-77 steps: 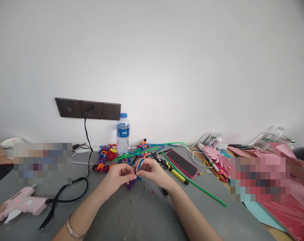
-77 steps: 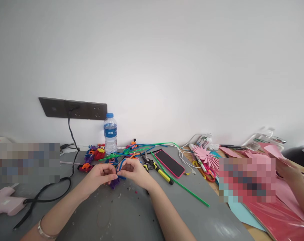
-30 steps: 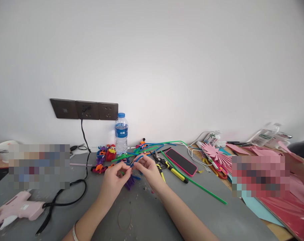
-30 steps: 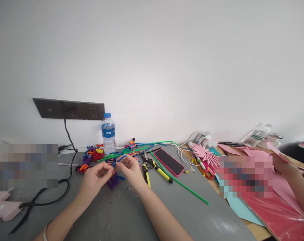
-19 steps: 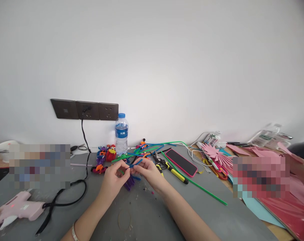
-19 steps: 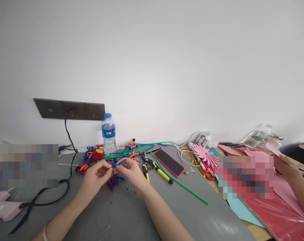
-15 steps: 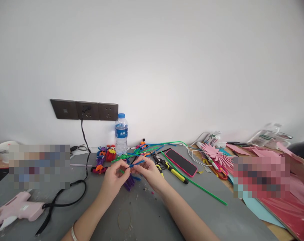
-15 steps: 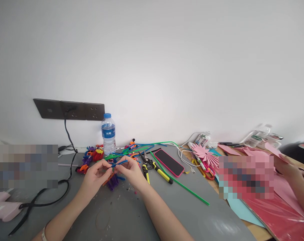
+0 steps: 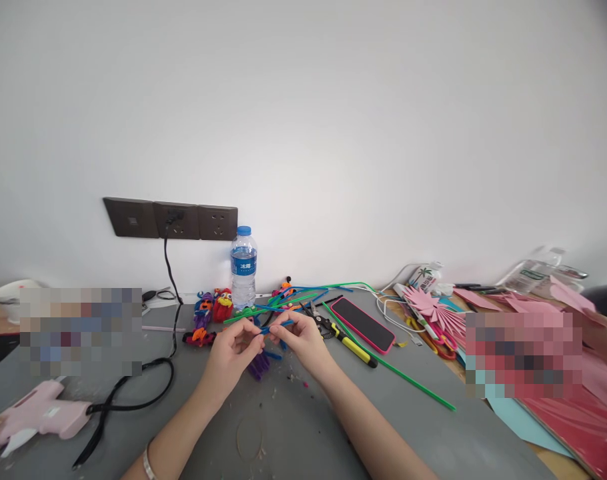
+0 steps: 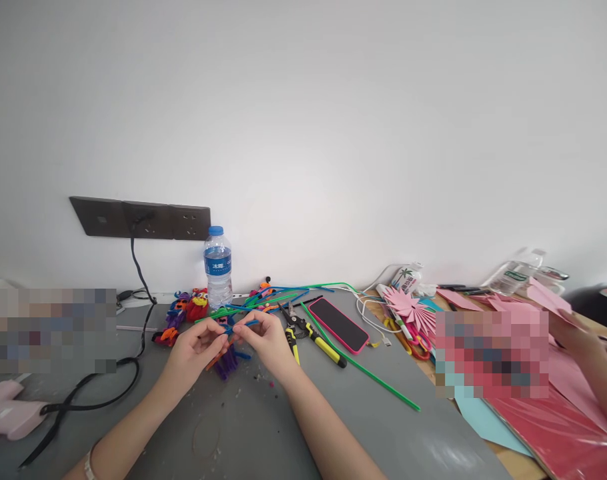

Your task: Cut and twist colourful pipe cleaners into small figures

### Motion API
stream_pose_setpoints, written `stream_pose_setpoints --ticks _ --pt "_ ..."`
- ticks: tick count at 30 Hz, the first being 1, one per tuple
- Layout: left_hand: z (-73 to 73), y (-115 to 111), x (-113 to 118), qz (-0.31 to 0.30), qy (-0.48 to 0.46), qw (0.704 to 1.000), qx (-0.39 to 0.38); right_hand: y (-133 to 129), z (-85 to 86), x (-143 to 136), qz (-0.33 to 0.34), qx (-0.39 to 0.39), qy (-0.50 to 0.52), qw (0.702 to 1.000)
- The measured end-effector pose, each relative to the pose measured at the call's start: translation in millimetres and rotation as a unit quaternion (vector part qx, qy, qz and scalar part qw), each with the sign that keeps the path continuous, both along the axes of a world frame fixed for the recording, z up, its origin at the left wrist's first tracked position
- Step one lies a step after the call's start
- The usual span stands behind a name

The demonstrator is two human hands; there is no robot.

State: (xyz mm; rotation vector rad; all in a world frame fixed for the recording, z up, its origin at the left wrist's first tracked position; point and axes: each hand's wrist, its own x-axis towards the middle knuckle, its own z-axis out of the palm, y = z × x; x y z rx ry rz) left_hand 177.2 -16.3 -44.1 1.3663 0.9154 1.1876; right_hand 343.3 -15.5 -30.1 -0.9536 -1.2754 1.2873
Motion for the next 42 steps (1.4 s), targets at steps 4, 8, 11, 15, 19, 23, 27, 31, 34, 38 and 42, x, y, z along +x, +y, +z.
stream_pose_setpoints --ticks 4,8,11,15,19,23,27,31,34,38,42 --pt "5.6 -2.5 3.1 -0.008 -0.04 0.995 -0.093 -2.6 0.4 -4.2 -0.026 -0.005 -0.004 1.0" --pt "8.4 -4.5 4.8 -0.01 -0.085 0.988 -0.131 -3.4 -2.8 -7.4 -0.022 -0.007 -0.012 1.0" --pt "4.9 -2.8 3.4 -0.005 -0.076 0.992 -0.104 -2.3 -5.2 -7.8 -0.024 -0.005 0.0 1.0" --pt "-1.7 0.8 1.9 -0.005 -0.064 0.995 -0.079 -1.5 -6.8 -8.5 -0.02 -0.005 0.043 0.999" --pt "-1.5 1.3 1.6 0.0 -0.06 0.994 -0.087 -3.0 -5.9 -8.9 -0.007 -0.019 0.077 0.997" --pt "5.0 1.3 -0.1 0.008 -0.044 0.995 -0.085 -3.1 -4.6 -5.7 0.022 -0.034 0.084 0.996" --pt "9.1 0.6 -1.0 0.014 -0.021 0.997 -0.07 -0.2 -4.5 -2.0 0.032 -0.028 0.068 0.997" --pt "6.3 -0.7 -0.1 0.019 -0.01 0.999 -0.049 1.4 -3.6 -1.8 0.024 -0.009 0.036 0.999" --pt "3.8 -1.1 -0.1 0.017 -0.005 0.999 -0.041 1.1 -3.8 -2.5 0.033 -0.019 0.022 0.999" --pt "4.5 -1.2 -0.5 0.01 0.003 0.999 -0.041 -0.5 -3.7 -2.5 0.035 -0.03 0.005 0.999" --pt "6.0 -1.8 1.5 0.014 -0.019 0.997 -0.079 -2.2 -2.3 -2.1 0.012 -0.007 -0.028 1.0"
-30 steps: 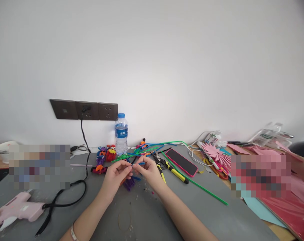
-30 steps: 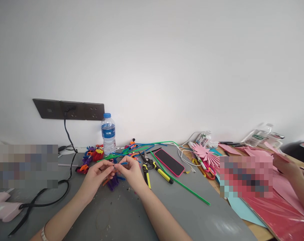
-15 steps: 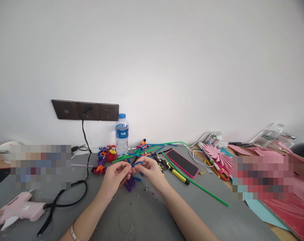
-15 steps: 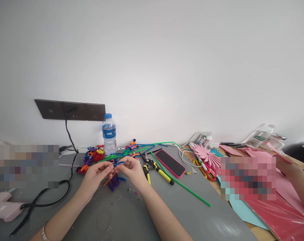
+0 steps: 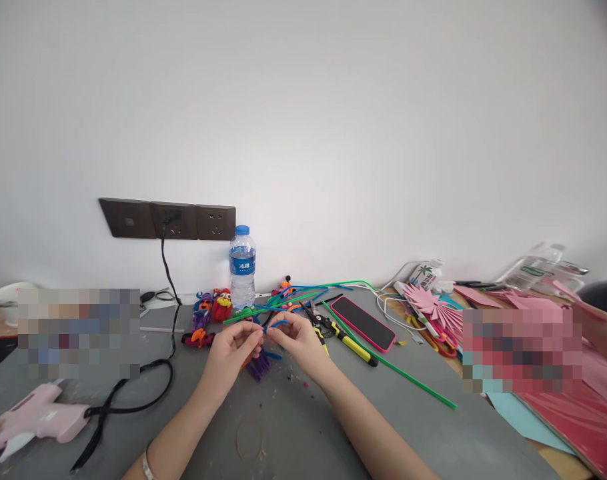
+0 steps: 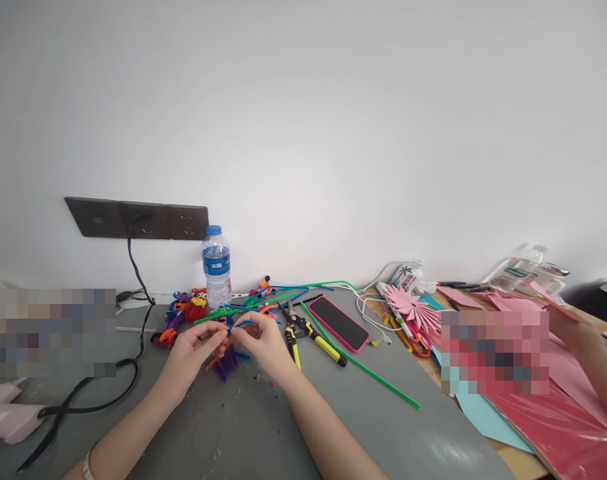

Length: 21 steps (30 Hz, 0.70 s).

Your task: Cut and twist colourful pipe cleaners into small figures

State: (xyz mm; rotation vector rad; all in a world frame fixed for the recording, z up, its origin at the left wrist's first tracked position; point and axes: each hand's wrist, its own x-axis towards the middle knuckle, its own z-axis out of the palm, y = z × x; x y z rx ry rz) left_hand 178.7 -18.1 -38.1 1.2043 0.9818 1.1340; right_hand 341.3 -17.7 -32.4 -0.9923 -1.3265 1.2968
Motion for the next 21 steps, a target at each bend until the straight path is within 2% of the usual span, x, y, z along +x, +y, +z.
stream_pose_setpoints --ticks 3,5,11,14,17,21 --pt "0.1 -1.1 2.7 0.013 -0.034 0.999 -0.034 0.9 -0.5 1.4 -0.054 0.035 0.002 0.998" --pt "-0.2 -2.2 4.3 0.016 -0.048 0.998 -0.048 2.1 -1.2 2.7 -0.064 0.036 0.003 0.997" --pt "2.2 -5.7 6.2 0.006 -0.096 0.992 -0.084 1.6 -1.2 1.9 -0.015 -0.001 0.007 1.0" --pt "3.7 -5.8 6.4 0.006 -0.147 0.983 -0.11 -1.5 0.2 -0.9 0.006 0.028 0.003 1.0" --pt "2.5 -4.5 6.1 0.007 -0.187 0.974 -0.129 -3.7 1.2 -3.3 -0.004 0.076 0.012 0.997" --pt "0.0 -2.5 5.9 0.018 -0.22 0.963 -0.153 -3.7 1.1 -5.0 -0.002 0.076 0.031 0.997"
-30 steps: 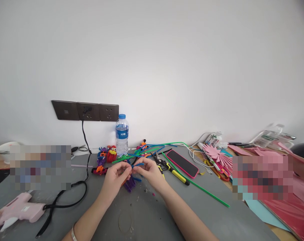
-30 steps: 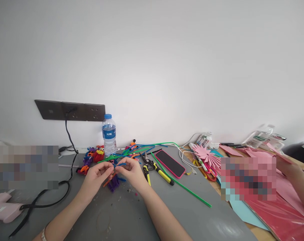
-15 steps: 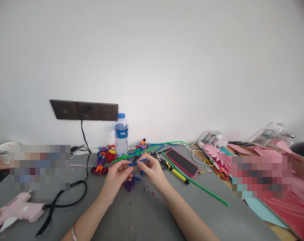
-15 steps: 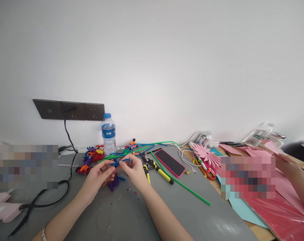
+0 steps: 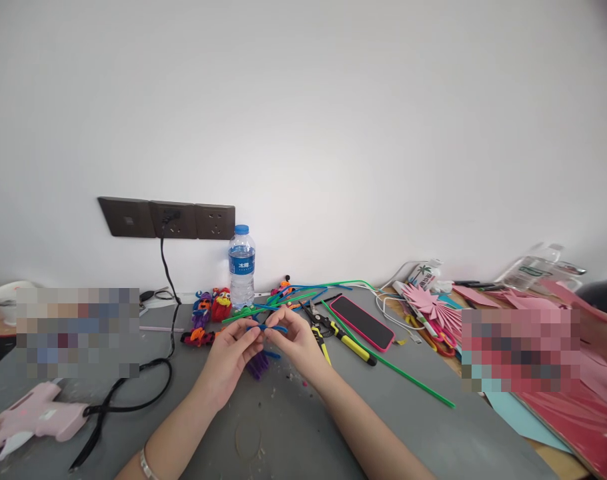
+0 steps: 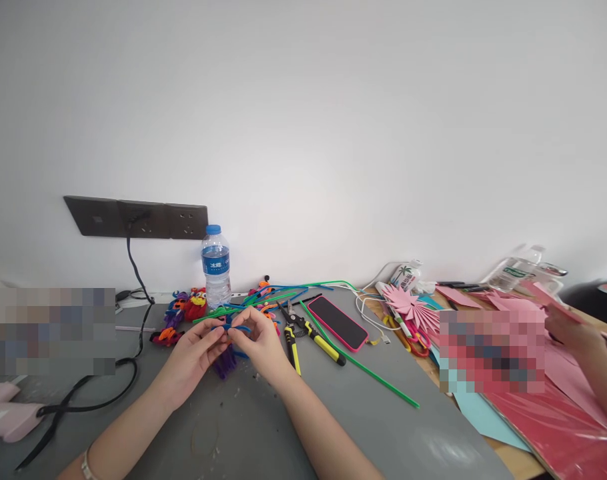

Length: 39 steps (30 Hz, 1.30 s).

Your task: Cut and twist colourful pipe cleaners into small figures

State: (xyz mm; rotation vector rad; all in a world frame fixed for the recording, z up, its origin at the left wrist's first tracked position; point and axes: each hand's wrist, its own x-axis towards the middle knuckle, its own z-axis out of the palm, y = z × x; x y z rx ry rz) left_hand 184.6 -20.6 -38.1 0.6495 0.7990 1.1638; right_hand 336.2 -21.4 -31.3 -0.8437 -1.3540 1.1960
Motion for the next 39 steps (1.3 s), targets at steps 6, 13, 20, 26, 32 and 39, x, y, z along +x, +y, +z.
stream_pose_setpoints --ticks 6,13,20,26,32,39 --pt "1.0 1.6 0.3 0.0 -0.012 1.0 -0.024 1.8 0.9 1.4 -0.009 -0.006 -0.005 1.0" --pt "1.3 2.0 -1.5 -0.021 -0.002 0.999 -0.028 2.5 2.2 3.4 0.0 -0.024 0.001 1.0" --pt "-1.1 1.2 1.1 -0.019 -0.036 0.998 -0.046 0.4 -1.4 2.7 -0.045 0.042 -0.083 0.995" --pt "-1.4 -3.2 7.8 0.005 -0.106 0.986 -0.127 -6.9 0.6 2.4 -0.105 0.304 -0.3 0.898" --pt "-5.8 -1.5 4.9 -0.001 -0.125 0.986 -0.111 -7.9 4.0 4.6 -0.127 0.345 -0.357 0.859" --pt "-8.5 2.2 2.4 0.028 -0.083 0.993 -0.078 -7.4 7.5 7.8 -0.113 0.373 -0.383 0.837"
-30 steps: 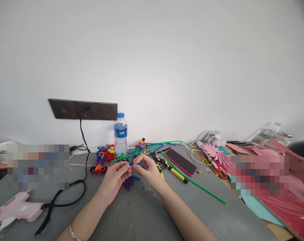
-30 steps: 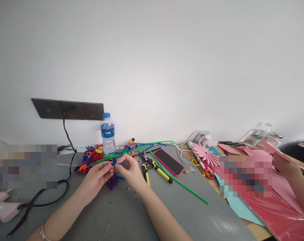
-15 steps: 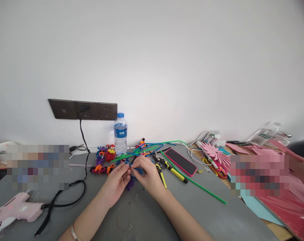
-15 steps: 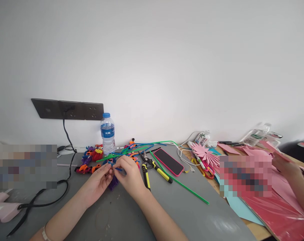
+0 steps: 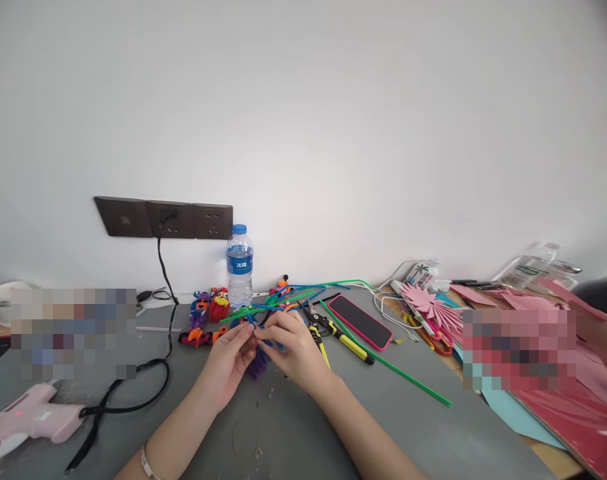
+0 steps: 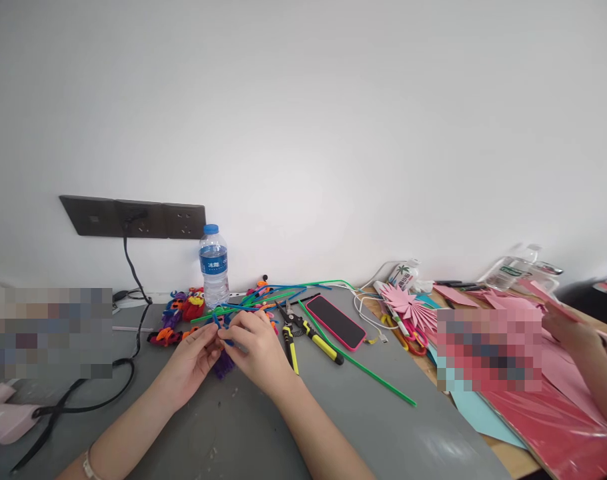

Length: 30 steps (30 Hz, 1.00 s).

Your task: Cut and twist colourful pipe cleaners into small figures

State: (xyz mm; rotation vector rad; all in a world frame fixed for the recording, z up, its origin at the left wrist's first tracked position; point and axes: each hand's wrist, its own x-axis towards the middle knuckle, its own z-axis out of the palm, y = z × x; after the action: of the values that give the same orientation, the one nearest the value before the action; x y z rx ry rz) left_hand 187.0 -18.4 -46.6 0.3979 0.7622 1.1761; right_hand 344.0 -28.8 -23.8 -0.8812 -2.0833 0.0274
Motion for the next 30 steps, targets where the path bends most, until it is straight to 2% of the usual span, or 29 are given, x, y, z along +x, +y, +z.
stream_pose_setpoints --ticks 5,11,18,22,27,30 --pt "2.2 1.0 0.3 0.005 0.032 0.999 0.009 0.0 -0.6 0.6 0.001 -0.007 -0.009 1.0" --pt "7.4 1.2 0.5 -0.005 0.044 0.999 0.028 -1.3 1.3 -2.3 0.029 -0.128 0.092 0.987" --pt "9.9 0.7 -4.0 -0.055 0.085 0.992 0.071 2.5 8.5 2.8 0.097 -0.274 0.256 0.922" --pt "9.3 -0.9 -5.9 -0.088 0.117 0.984 0.103 6.0 10.8 9.1 0.132 -0.328 0.282 0.892" --pt "7.7 -5.2 -6.3 -0.169 0.145 0.967 0.122 9.3 10.5 17.3 0.176 -0.413 0.296 0.843" --pt "9.2 -7.4 -7.3 -0.21 0.156 0.956 0.13 9.9 11.1 21.2 0.2 -0.436 0.306 0.822"
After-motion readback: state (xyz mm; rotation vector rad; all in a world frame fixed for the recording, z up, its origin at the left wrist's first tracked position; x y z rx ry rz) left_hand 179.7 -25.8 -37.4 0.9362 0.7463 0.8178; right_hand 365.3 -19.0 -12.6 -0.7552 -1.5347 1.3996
